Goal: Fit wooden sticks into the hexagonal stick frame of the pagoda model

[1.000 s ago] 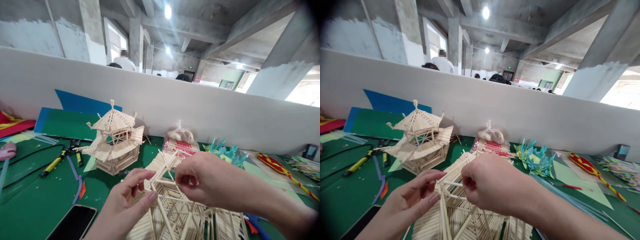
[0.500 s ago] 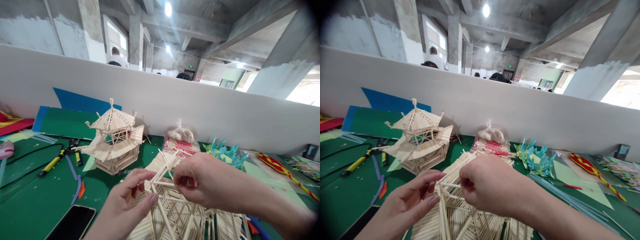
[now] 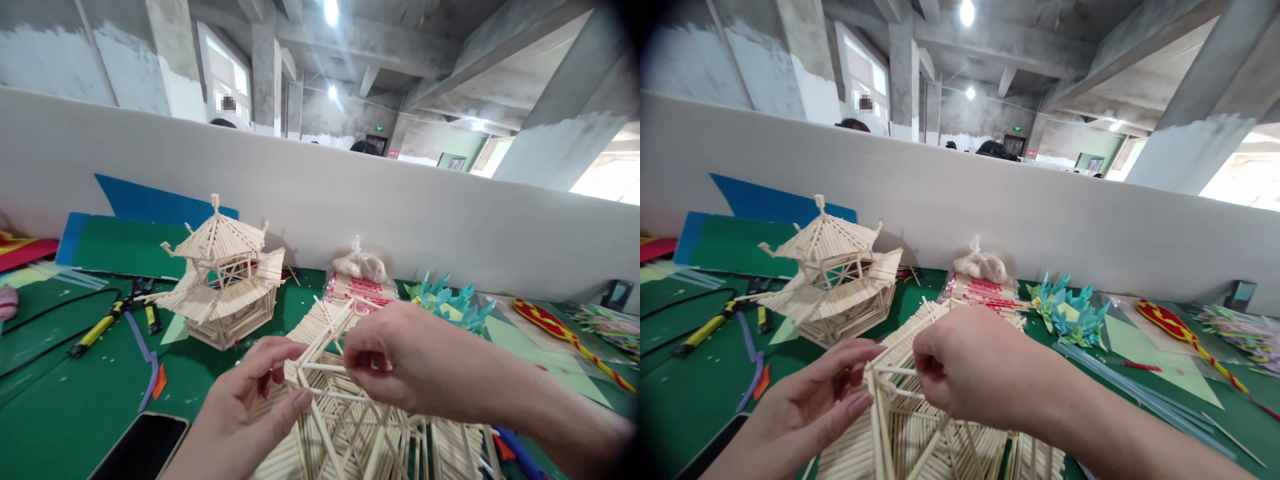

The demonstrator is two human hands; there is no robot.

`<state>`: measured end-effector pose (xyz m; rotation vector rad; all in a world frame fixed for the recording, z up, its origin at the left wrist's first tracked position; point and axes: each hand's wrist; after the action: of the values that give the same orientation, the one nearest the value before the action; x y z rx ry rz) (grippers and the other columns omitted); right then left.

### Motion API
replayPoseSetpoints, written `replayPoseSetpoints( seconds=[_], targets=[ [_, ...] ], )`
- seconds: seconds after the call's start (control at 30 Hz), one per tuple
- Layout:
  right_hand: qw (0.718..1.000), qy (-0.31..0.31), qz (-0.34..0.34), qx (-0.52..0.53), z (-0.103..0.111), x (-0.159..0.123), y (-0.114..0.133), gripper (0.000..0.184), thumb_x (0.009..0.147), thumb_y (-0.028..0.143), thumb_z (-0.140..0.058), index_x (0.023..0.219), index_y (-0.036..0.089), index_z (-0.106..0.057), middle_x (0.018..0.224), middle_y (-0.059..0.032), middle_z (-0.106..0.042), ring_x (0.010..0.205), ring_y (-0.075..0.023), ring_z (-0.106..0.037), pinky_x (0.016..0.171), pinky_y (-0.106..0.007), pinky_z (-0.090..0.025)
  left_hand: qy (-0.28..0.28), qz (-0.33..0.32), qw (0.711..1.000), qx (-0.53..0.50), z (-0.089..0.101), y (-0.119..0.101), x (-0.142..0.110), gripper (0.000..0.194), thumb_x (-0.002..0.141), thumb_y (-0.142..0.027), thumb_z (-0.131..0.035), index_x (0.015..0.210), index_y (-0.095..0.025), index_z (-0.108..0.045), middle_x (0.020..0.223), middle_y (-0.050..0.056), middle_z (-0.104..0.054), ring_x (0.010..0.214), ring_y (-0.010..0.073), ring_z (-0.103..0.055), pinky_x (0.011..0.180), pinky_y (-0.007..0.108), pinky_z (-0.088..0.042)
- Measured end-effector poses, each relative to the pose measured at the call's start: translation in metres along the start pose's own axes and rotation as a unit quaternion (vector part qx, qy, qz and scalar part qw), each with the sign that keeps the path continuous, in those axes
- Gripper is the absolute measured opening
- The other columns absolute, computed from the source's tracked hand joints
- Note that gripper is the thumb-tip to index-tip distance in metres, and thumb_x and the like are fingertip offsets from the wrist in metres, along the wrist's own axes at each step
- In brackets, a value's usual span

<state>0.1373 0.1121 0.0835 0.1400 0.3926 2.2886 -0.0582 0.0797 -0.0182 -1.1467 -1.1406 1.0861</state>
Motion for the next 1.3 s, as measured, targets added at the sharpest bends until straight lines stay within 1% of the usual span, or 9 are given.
replayPoseSetpoints(
  seconds=[0.13, 0.23, 0.3, 0.37, 0.47, 0.57, 0.83, 1.0, 1.3],
  targets=[
    [1.000, -0.004, 0.004, 0.006, 0.002, 0.002, 0.000, 0.014, 0.065, 0.009, -0.050, 0.054, 0.017, -0.048, 0.049, 0.0072, -0.039, 0.046, -0.0052, -0.032, 0.044, -0.020, -0.025, 0.006, -0.016, 1.000, 0.020, 0.004, 0.007, 0.001, 0.027, 0.074, -0.035, -0.067, 0.100, -0.033, -0.063, 0.107, 0.001, -0.057, 0.097, 0.0186, -0.057, 0.083, 0.026, -0.050],
    [1.000, 0.011, 0.007, 0.016, 0.004, 0.001, -0.001, 0.012, 0.064, 0.008, -0.050, 0.056, 0.017, -0.051, 0.051, 0.0065, -0.045, 0.047, -0.0052, -0.037, 0.045, -0.019, -0.028, 0.004, -0.025, 0.993, 0.111, 0.010, 0.013, 0.003, 0.041, 0.072, -0.037, -0.067, 0.111, -0.037, -0.055, 0.119, 0.002, -0.053, 0.107, 0.0241, -0.053, 0.085, 0.032, -0.049],
    [1.000, 0.013, 0.015, 0.023, 0.005, 0.000, -0.002, 0.011, 0.065, 0.009, -0.050, 0.059, 0.017, -0.055, 0.053, 0.0054, -0.051, 0.049, -0.0056, -0.041, 0.048, -0.019, -0.031, -0.023, -0.090, 0.979, 0.181, 0.011, 0.010, 0.004, 0.046, 0.071, -0.035, -0.067, 0.114, -0.040, -0.051, 0.123, 0.000, -0.049, 0.115, 0.0260, -0.046, 0.085, 0.031, -0.047],
    [0.999, 0.011, 0.022, 0.030, 0.006, -0.001, -0.003, 0.011, 0.066, 0.011, -0.051, 0.063, 0.017, -0.060, 0.057, 0.0045, -0.056, 0.052, -0.0061, -0.045, 0.049, -0.018, -0.034, -0.038, -0.191, 0.950, 0.244, 0.008, 0.000, 0.008, 0.038, 0.076, -0.031, -0.062, 0.111, -0.041, -0.051, 0.121, -0.002, -0.045, 0.117, 0.0236, -0.041, 0.087, 0.029, -0.042],
    [0.999, 0.015, 0.025, 0.038, 0.008, -0.001, -0.006, 0.014, 0.068, 0.013, -0.051, 0.070, 0.017, -0.064, 0.063, 0.0038, -0.061, 0.055, -0.0064, -0.049, 0.051, -0.018, -0.036, -0.016, -0.331, 0.877, 0.349, -0.001, -0.018, 0.016, 0.028, 0.077, -0.023, -0.058, 0.100, -0.037, -0.058, 0.107, -0.002, -0.050, 0.102, 0.0222, -0.045, 0.084, 0.033, -0.034],
    [0.998, 0.028, 0.024, 0.051, 0.011, 0.000, -0.008, 0.015, 0.069, 0.017, -0.052, 0.075, 0.017, -0.066, 0.066, 0.0038, -0.063, 0.057, -0.0063, -0.051, 0.050, -0.017, -0.036, -0.020, -0.403, 0.826, 0.393, -0.008, -0.030, 0.027, 0.015, 0.075, -0.021, -0.057, 0.085, -0.032, -0.061, 0.089, 0.000, -0.057, 0.087, 0.0228, -0.046, 0.077, 0.037, -0.030],
    [0.994, 0.056, 0.022, 0.096, 0.014, 0.003, -0.014, 0.014, 0.071, 0.022, -0.054, 0.079, 0.016, -0.064, 0.064, 0.0041, -0.059, 0.055, -0.0057, -0.051, 0.046, -0.015, -0.036, 0.065, -0.417, 0.767, 0.483, -0.012, -0.037, 0.045, 0.007, 0.073, -0.024, -0.057, 0.068, -0.026, -0.062, 0.070, 0.000, -0.059, 0.075, 0.0224, -0.043, 0.069, 0.034, -0.027],
    [0.990, 0.068, 0.016, 0.122, 0.013, 0.003, -0.018, 0.013, 0.073, 0.024, -0.055, 0.078, 0.017, -0.063, 0.064, 0.0045, -0.057, 0.056, -0.0058, -0.052, 0.046, -0.015, -0.036, 0.053, -0.422, 0.774, 0.470, -0.012, -0.036, 0.045, 0.013, 0.074, -0.024, -0.053, 0.065, -0.026, -0.061, 0.067, 0.000, -0.058, 0.076, 0.0219, -0.044, 0.070, 0.035, -0.028],
    [0.991, 0.048, 0.036, 0.120, 0.015, 0.000, -0.026, 0.016, 0.076, 0.027, -0.054, 0.081, 0.015, -0.064, 0.066, 0.0040, -0.059, 0.059, -0.0059, -0.053, 0.049, -0.015, -0.038, 0.106, -0.419, 0.728, 0.532, -0.004, -0.043, 0.048, 0.010, 0.073, -0.019, -0.058, 0.069, -0.028, -0.062, 0.071, -0.003, -0.061, 0.076, 0.0207, -0.049, 0.067, 0.031, -0.029]
  ],
)
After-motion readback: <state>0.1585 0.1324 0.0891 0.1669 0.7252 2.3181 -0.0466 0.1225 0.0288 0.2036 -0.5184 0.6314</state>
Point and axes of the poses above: each hand's wrist, its own x-axis towards the middle knuckle, its own z-axis out of the back of the hand, y = z × x
